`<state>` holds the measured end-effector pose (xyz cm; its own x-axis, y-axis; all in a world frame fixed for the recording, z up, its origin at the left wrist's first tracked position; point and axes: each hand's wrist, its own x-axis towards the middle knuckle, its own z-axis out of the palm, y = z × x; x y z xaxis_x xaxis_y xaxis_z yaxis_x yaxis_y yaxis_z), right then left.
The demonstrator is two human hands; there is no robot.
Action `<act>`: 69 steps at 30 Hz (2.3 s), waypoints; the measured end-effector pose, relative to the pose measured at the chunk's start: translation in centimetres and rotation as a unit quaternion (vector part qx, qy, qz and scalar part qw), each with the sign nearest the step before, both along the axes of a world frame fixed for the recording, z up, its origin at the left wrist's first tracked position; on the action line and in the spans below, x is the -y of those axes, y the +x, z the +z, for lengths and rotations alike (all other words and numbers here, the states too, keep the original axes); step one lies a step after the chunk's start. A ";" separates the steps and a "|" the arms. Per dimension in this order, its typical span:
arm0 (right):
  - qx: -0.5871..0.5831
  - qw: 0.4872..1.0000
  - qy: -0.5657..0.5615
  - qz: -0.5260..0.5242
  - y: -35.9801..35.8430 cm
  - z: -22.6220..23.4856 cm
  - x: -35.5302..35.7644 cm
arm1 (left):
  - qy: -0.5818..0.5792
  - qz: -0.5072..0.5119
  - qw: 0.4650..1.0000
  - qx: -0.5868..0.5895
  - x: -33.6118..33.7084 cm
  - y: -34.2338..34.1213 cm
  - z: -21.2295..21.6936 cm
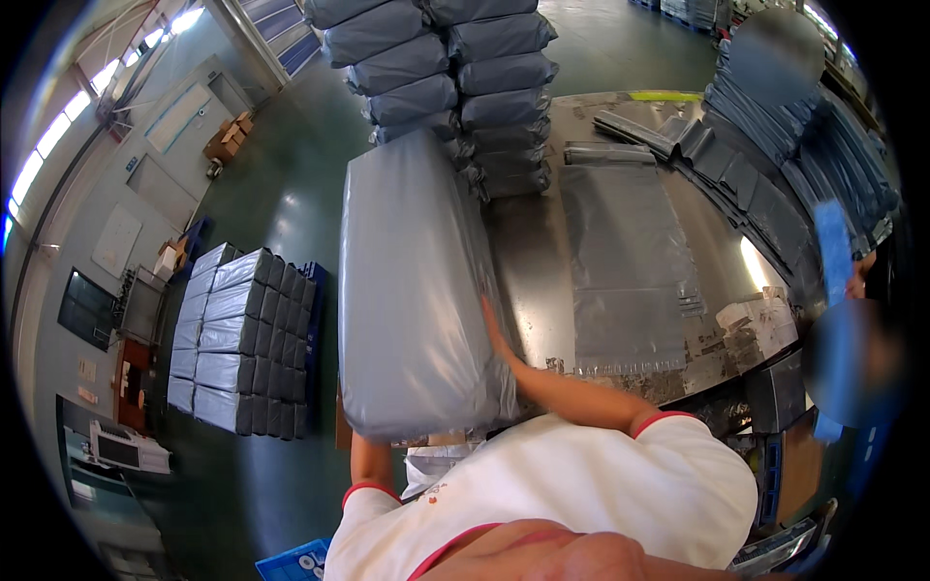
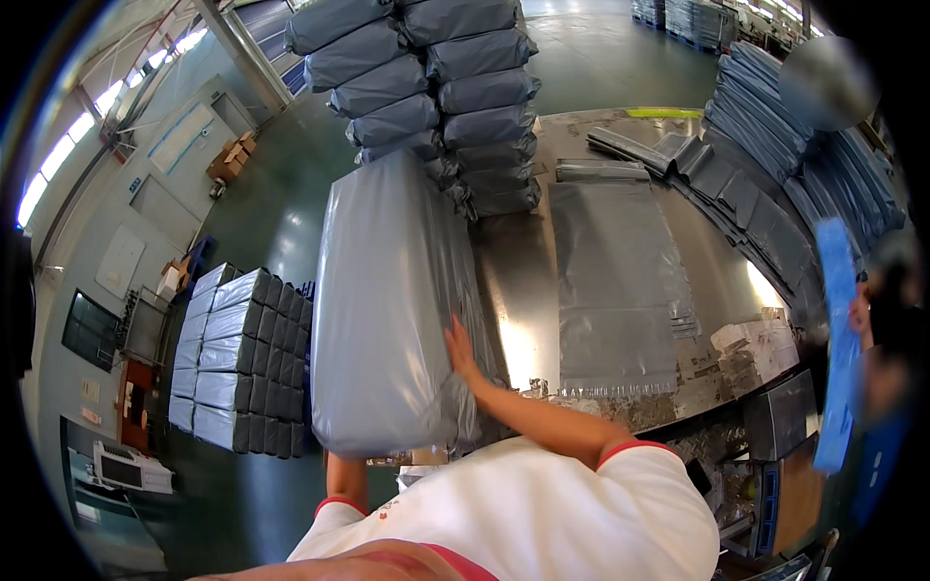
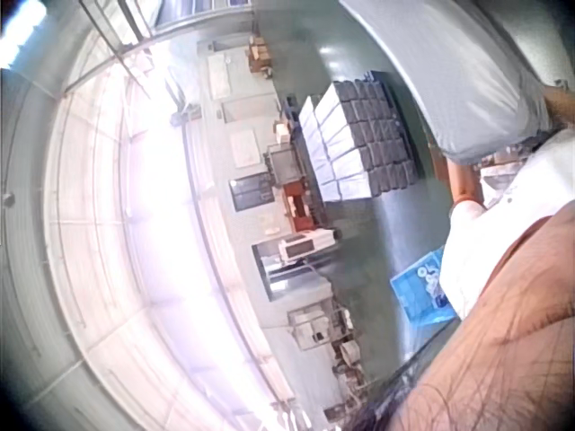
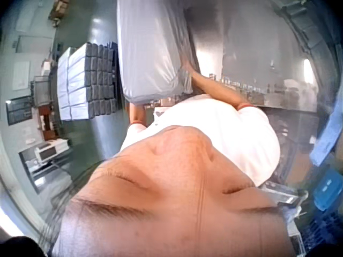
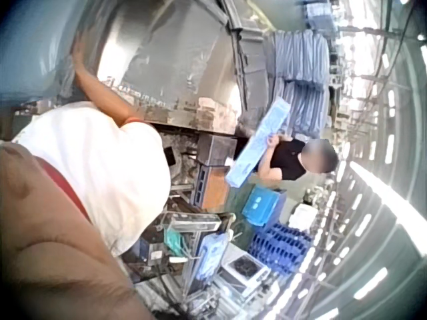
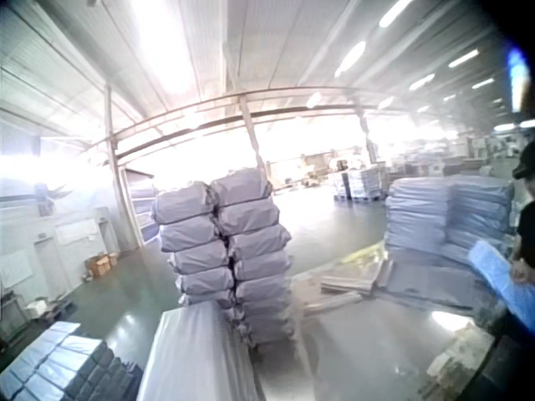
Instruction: The person picks up blue packages of wipes, slides them into grey plastic mailer bags, and stacks the filled bags on the metal worktable.
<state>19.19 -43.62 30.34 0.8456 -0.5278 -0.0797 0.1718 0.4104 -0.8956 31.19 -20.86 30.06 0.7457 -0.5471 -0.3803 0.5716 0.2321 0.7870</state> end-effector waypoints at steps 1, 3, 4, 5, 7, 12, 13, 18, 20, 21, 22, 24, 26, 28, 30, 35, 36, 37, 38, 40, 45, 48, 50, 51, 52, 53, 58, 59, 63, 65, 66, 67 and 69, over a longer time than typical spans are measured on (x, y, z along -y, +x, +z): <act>-0.010 0.999 -0.036 -0.023 -0.5 -0.5 -0.6 | 0.008 0.000 1.000 -0.005 -0.4 -0.1 -0.7; -0.028 0.995 -0.084 -0.046 -0.8 -0.9 -0.2 | 0.017 0.003 1.000 -0.004 -0.6 0.3 -1.6; -0.037 0.993 -0.104 -0.051 -0.4 -0.7 0.6 | 0.017 0.007 1.000 -0.005 -0.3 0.8 -1.6; -0.043 0.991 -0.119 -0.047 0.3 -0.4 1.8 | 0.015 0.008 1.000 0.002 0.4 1.9 -1.5; -0.060 0.990 -0.129 -0.020 1.4 0.7 4.2 | 0.010 0.014 1.000 0.009 2.2 4.3 -1.5; -0.078 0.981 -0.145 0.098 0.8 2.1 7.6 | 0.014 0.035 0.998 0.040 5.4 8.4 -1.9; -0.024 0.980 -0.153 0.124 -0.2 2.2 7.7 | 0.017 0.054 0.997 0.050 5.1 9.0 -2.3; -0.117 0.992 0.003 0.050 -10.7 -6.4 9.1 | 0.062 0.105 0.973 0.198 0.6 6.0 -10.9; -0.147 0.979 0.113 -0.087 -17.5 -16.3 11.5 | 0.159 -0.041 0.962 0.217 -1.9 2.2 -19.2; -0.199 0.964 0.101 -0.143 -21.3 -18.2 12.0 | 0.269 -0.146 0.926 0.220 -3.9 0.2 -22.9; -0.192 0.958 0.064 -0.204 -25.0 -20.8 12.7 | 0.370 -0.277 0.852 0.244 -5.1 -1.8 -25.8; -0.215 0.937 0.085 -0.261 -30.2 -23.6 15.2 | 0.351 -0.445 0.704 0.427 -5.0 -6.4 -29.2; -0.255 0.922 0.091 -0.279 -32.7 -23.2 18.2 | 0.258 -0.524 0.654 0.480 0.9 -11.9 -26.8; -0.271 0.914 0.085 -0.290 -33.5 -22.0 21.6 | 0.247 -0.540 0.690 0.414 9.4 -16.2 -19.5; -0.267 0.914 0.064 -0.298 -32.8 -20.8 25.7 | 0.266 -0.406 0.857 0.172 16.5 -18.8 -19.2; -0.279 0.922 0.034 -0.267 -29.1 -20.0 37.9 | 0.354 -0.211 0.798 0.439 29.6 -21.5 -18.2; -0.283 0.922 0.033 -0.263 -27.8 -19.2 40.0 | 0.369 -0.169 0.798 0.445 30.6 -21.7 -18.8; -0.288 0.921 0.033 -0.260 -26.7 -18.8 42.0 | 0.383 -0.131 0.796 0.451 31.8 -21.8 -19.7; -0.250 0.928 0.042 -0.272 -25.1 -18.7 44.2 | 0.397 -0.091 0.792 0.455 32.6 -21.8 -20.6; -0.209 0.935 0.069 -0.279 -23.0 -19.5 48.8 | 0.449 -0.126 0.785 0.408 34.4 -22.3 -19.6; -0.206 0.939 0.098 -0.257 -16.6 -21.4 58.1 | 0.496 -0.177 0.772 0.355 36.3 -23.3 -17.8; -0.183 0.936 0.088 -0.287 -12.9 -21.9 62.0 | 0.546 -0.212 0.735 0.342 36.5 -22.8 -19.0; -0.186 0.931 0.114 -0.293 -11.2 -22.1 64.6 | 0.536 -0.217 0.750 0.320 36.6 -22.8 -19.6; -0.222 0.928 0.122 -0.274 -10.1 -21.6 65.2 | 0.535 -0.217 0.756 0.307 36.3 -22.7 -19.9; -0.258 0.924 0.127 -0.252 -9.1 -21.0 65.3 | 0.528 -0.203 0.757 0.327 35.8 -22.9 -20.1; -0.370 0.898 0.003 -0.240 -8.1 -20.2 64.6 | 0.522 -0.189 0.756 0.346 35.0 -23.3 -20.3; -0.239 0.857 -0.308 -0.337 -5.7 -18.9 69.7 | 0.467 -0.135 0.784 0.385 40.2 -21.5 -18.0; -0.213 0.884 -0.299 -0.289 -5.4 -17.6 70.5 | 0.456 -0.128 0.802 0.364 41.9 -20.9 -17.5; -0.058 0.926 -0.160 -0.337 -6.8 -12.9 72.1 | 0.413 -0.128 0.794 0.428 49.3 -17.4 -17.1; -0.088 0.926 -0.115 -0.350 -10.2 -12.0 72.7 | 0.374 -0.136 0.827 0.397 50.8 -15.5 -19.7; -0.092 0.925 -0.137 -0.341 -12.6 -12.6 72.1 | 0.388 -0.144 0.809 0.418 51.0 -15.3 -19.6; -0.101 0.923 -0.159 -0.334 -15.8 -13.6 70.5 | 0.398 -0.156 0.791 0.438 51.2 -15.4 -19.6; -0.154 0.901 -0.246 -0.321 -23.2 -14.2 65.8 | 0.410 -0.153 0.772 0.460 50.2 -15.4 -20.2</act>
<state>-4.05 -109.40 16.14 0.3298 -0.9367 0.1178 -0.0561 -0.1440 -0.9880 15.79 -71.11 9.88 0.7904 -0.6075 -0.0789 -0.3880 -0.5962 0.7028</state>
